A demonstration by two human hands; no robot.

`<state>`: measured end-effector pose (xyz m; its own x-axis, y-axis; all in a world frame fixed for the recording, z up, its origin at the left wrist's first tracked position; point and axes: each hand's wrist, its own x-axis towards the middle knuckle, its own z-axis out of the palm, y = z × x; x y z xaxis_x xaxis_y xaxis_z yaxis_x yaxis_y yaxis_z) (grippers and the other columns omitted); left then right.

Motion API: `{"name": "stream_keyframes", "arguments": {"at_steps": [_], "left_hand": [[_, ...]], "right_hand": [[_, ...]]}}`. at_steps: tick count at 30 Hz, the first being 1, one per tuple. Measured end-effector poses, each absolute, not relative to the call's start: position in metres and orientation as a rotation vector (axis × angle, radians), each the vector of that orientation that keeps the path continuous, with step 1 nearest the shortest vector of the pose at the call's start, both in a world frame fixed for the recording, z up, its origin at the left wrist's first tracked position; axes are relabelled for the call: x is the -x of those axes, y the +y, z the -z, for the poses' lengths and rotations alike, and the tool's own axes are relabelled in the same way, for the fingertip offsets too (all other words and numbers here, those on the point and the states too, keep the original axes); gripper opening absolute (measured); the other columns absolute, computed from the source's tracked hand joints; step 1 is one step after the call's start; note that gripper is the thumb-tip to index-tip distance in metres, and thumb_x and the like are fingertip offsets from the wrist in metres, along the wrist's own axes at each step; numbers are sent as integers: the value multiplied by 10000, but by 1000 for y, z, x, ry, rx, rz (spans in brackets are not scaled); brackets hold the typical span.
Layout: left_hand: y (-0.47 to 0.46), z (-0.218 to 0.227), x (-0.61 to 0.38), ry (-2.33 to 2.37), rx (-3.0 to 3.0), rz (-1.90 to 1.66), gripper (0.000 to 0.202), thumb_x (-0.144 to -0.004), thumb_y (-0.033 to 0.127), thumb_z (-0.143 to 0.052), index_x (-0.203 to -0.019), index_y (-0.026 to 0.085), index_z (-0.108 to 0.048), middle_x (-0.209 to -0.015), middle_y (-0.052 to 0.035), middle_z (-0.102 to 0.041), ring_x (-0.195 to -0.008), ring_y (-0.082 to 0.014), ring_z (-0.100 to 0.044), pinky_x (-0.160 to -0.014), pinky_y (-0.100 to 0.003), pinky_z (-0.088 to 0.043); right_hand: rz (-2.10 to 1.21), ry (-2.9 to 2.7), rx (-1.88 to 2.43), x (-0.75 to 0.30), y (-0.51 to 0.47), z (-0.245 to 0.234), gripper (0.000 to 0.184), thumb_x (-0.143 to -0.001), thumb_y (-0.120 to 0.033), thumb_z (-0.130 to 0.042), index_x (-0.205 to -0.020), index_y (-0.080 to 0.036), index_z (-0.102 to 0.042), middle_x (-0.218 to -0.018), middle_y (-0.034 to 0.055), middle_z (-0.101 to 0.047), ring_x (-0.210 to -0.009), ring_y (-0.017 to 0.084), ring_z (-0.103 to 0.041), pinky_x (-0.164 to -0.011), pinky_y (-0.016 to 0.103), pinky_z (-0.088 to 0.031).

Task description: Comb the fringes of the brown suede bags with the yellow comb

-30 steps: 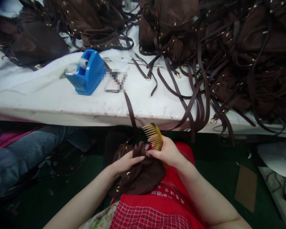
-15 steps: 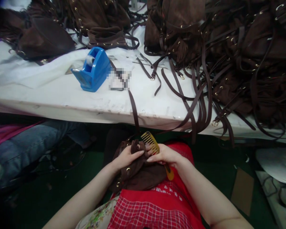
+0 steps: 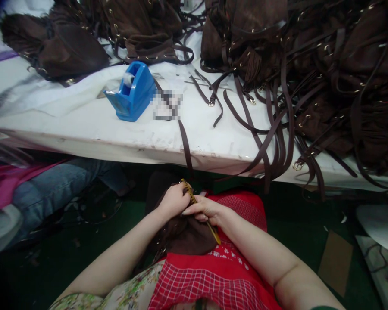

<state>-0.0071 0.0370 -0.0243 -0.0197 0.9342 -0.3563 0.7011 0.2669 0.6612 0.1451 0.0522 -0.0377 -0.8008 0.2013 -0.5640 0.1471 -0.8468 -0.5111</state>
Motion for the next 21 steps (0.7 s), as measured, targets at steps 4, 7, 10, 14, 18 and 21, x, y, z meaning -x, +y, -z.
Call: {"name": "stream_keyframes", "arguments": {"at_steps": [4,7,10,14,18,21], "left_hand": [[42,28,25,1187,-983,-558,251,-718,251,-511,-912,133,-619,-685,-15,-570,-713,-172,-589,-767,-308,-468],[46,32,39,973,-776,-719,401,-802,384,-420,-1000,89,-605,-518,48,-385,-596,-151,-549,-770,-333,-473],[47,35,47,1367,-885,-748,395,-818,359,-414,-1022,70,-588,-515,44,-390,-626,-168,-550,-809,-376,-471],[39,19,46,1969,-1539,-706,465,-772,217,-537,-1224,116,-501,-1009,-127,-607,-1101,-282,-517,-1017,-460,-341],[30,-8,47,1386,-1814,-681,454,-823,110,-379,-1257,191,-486,-1304,-96,-515,-1221,-212,-457,-1066,-378,-319],[34,-11,56,998,-1521,-537,446,-872,185,-343,-1312,166,-411,-1262,-88,-565,-1152,-190,-523,-1011,-346,-381]], "right_hand": [[-2914,-628,809,-153,48,50,330,-630,-199,-727,-893,-156,-534,-514,-107,-505,-264,-23,-228,-249,95,-138],[-2911,-571,775,-157,47,54,338,-628,-179,-724,-900,-161,-524,-511,-107,-508,-261,-24,-220,-246,92,-131],[-2903,-621,755,-158,46,50,293,-639,-188,-721,-838,-166,-506,-456,-119,-463,-259,-15,-224,-243,89,-147],[-2883,-703,766,-157,46,42,324,-630,-198,-743,-821,-173,-483,-447,-128,-445,-257,-14,-239,-243,81,-168],[-2883,-764,660,-157,43,37,350,-623,-225,-765,-812,-170,-475,-460,-118,-466,-256,-13,-264,-240,83,-200],[-2856,-825,554,-157,40,36,365,-618,-241,-774,-823,-162,-482,-498,-109,-478,-268,-10,-301,-247,91,-237]]}}
